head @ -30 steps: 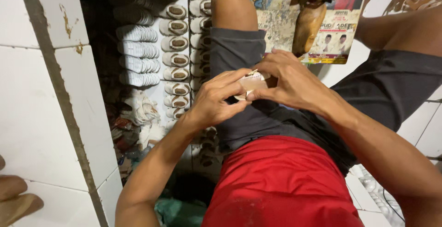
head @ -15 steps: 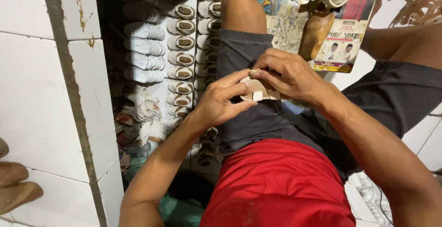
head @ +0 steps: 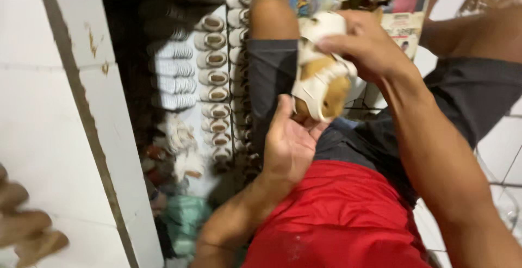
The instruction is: The person sits on the floor and assembles sandals by hand. They pick up a sandal sole, place a star-shaped strap piece over it, and fold the strap arms around the sole to form the upper. The person repeats this process for multiple sandals, handling each one individually.
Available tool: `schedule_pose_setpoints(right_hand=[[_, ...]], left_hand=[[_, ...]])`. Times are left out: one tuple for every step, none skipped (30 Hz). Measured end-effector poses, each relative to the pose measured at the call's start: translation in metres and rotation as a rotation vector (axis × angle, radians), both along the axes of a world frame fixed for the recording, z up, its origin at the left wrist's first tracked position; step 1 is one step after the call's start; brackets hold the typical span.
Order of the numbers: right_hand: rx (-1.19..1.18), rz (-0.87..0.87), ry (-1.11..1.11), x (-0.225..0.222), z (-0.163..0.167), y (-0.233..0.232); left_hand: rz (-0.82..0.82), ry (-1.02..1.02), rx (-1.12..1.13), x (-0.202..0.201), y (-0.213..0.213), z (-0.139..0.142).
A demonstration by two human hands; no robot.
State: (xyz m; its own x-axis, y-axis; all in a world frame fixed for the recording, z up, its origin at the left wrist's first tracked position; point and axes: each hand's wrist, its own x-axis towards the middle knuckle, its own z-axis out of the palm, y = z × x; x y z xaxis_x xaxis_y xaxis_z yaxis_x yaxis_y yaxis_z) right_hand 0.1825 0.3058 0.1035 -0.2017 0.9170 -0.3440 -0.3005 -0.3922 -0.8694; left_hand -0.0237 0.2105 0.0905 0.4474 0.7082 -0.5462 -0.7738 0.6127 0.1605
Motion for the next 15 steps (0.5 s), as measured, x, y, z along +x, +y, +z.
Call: schedule_pose_setpoints(right_hand=[[-0.115,-0.030,-0.025,0.000,0.003,0.006],[-0.203,-0.021,-0.026,0.002,0.006,0.012],[-0.292,-0.004,-0.023,0.003,0.008,0.016],[-0.385,0.020,-0.016,0.004,0.011,0.019],[-0.409,0.028,0.031,0.005,0.013,0.017],[-0.431,0.041,0.079,0.005,0.017,0.015],[-0.449,0.055,0.127,0.005,0.022,0.013],[-0.449,0.048,0.133,0.007,0.023,0.010],[-0.457,0.039,0.140,0.009,0.024,0.005],[-0.472,0.032,0.149,0.011,0.025,0.000],[-0.490,0.029,0.144,0.013,0.026,-0.006],[-0.508,0.026,0.137,0.015,0.027,-0.010],[-0.526,0.022,0.128,0.017,0.027,-0.014],[-0.528,0.014,0.065,0.020,0.027,-0.019],[-0.527,0.011,0.000,0.022,0.028,-0.024]], left_hand=[[-0.008,-0.026,-0.063,0.008,-0.001,0.010],[-0.035,-0.040,-0.034,0.014,0.000,0.020],[-0.055,-0.053,-0.007,0.020,0.000,0.031],[-0.068,-0.063,0.015,0.026,0.001,0.041],[-0.076,-0.094,0.026,0.032,0.002,0.050],[-0.080,-0.123,0.038,0.038,0.002,0.057],[-0.083,-0.152,0.053,0.043,0.002,0.063],[-0.093,-0.144,0.074,0.048,0.001,0.066],[-0.104,-0.137,0.087,0.052,-0.001,0.069],[-0.112,-0.128,0.093,0.055,-0.004,0.070],[-0.119,-0.127,0.091,0.057,-0.008,0.070],[-0.126,-0.130,0.089,0.058,-0.011,0.069],[-0.133,-0.135,0.087,0.058,-0.015,0.068],[-0.138,-0.140,0.070,0.058,-0.019,0.066],[-0.140,-0.146,0.056,0.056,-0.023,0.065]])
